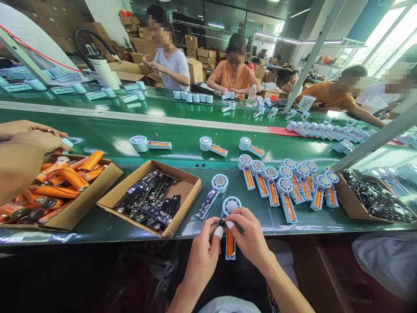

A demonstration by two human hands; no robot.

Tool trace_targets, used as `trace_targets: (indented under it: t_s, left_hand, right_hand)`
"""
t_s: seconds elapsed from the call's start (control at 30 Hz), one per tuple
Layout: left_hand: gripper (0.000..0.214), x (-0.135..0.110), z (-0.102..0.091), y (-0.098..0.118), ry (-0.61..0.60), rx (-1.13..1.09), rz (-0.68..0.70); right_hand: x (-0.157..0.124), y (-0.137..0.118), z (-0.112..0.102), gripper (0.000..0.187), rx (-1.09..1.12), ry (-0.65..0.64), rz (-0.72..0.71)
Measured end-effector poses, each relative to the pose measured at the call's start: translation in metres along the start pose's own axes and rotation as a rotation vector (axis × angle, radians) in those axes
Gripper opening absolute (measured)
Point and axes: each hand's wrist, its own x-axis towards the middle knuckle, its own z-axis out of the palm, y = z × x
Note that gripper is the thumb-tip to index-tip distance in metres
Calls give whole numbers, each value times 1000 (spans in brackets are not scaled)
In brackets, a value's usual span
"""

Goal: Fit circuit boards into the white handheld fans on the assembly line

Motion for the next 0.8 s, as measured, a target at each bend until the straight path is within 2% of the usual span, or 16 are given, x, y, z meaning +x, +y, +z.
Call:
trace_targets:
  t_s: [0.2,0.43,0.57,0.7,0.8]
  left_hand:
    - [28,-2,2,2,19,-92,-6]
    - [32,3,8,0,5,-404,-119]
    - [32,3,12,-2,26,-418,-118]
    - [32,3,10,-10,60,-369,-68]
    - [30,6,3,-14,38,-304,-12]
  right_hand:
    - [-9,-4,12,24,-121,101,13]
    - [-14,-8,17,21,75,202,155]
    - [-19,-6,22,23,11,263,137]
    - [-18,-7,21,23,-77,229,106]
    - [-11,-8,15,20,-44,150,121]
